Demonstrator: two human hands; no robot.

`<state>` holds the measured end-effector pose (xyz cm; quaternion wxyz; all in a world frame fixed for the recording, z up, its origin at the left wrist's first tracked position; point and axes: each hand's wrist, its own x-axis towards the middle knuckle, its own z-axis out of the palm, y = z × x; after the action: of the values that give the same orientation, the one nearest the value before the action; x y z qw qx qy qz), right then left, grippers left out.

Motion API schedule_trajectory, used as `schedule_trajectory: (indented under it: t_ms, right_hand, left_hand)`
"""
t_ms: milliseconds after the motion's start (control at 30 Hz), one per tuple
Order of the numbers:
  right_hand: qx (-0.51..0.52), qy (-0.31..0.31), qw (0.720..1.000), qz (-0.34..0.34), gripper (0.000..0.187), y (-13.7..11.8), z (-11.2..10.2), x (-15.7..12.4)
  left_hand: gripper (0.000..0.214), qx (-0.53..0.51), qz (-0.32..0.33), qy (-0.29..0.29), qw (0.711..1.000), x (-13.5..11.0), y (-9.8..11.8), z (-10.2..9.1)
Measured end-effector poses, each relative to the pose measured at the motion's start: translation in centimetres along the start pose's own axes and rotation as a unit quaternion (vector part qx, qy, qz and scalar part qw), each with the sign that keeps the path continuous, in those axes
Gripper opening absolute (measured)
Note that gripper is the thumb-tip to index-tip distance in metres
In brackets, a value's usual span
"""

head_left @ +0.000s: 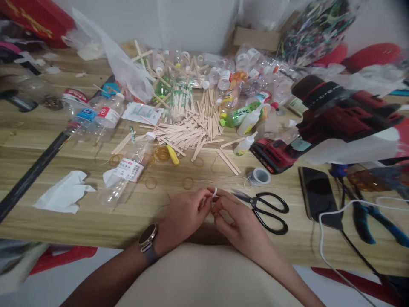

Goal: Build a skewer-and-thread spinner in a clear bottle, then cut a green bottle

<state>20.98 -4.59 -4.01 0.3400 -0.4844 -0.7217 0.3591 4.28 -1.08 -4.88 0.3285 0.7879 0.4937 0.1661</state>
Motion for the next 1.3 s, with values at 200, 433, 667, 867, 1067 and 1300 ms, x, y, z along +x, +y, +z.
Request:
schedule_trajectory:
  t_ms: [200, 433, 667, 867, 1067, 1300]
  right_hand:
    - [-0.011, 0.048, 0.999, 0.01, 0.022, 0.2, 0.3, -0.2]
    - [-0.064, 0.029, 0.996, -0.051, 0.022, 0.5, -0.2, -0.6]
    - [-0.093, -0.096, 0.989, -0.061, 0.022, 0.2, -2.0, -0.5]
    - [-0.106, -0.073, 0.989, -0.07, 0.021, 0.5, -1.6, -0.6]
    - [-0.112, -0.071, 0.989, -0.065, 0.02, 0.5, -1.6, -0.7]
    - [-0.022, -0.013, 0.999, -0.044, 0.021, 0.0, -1.3, -0.3]
  left_hand:
    - [0.016, -0.014, -0.021, 0.025, 0.999, 0.0, -0.1, 0.4]
    - [0.02, -0.117, -0.028, 0.014, 0.993, -0.1, -0.3, 0.8]
    - [0.022, -0.089, 0.027, -0.017, 0.996, -0.3, 0.2, -0.6]
    - [0.021, -0.03, -0.005, 0.009, 0.999, -0.9, 0.5, -0.9]
    - [0.025, -0.222, -0.095, -0.026, 0.97, -0.7, 0.7, -1.4]
    - [0.023, -0.35, -0.073, -0.054, 0.932, -0.5, 0.8, -1.3]
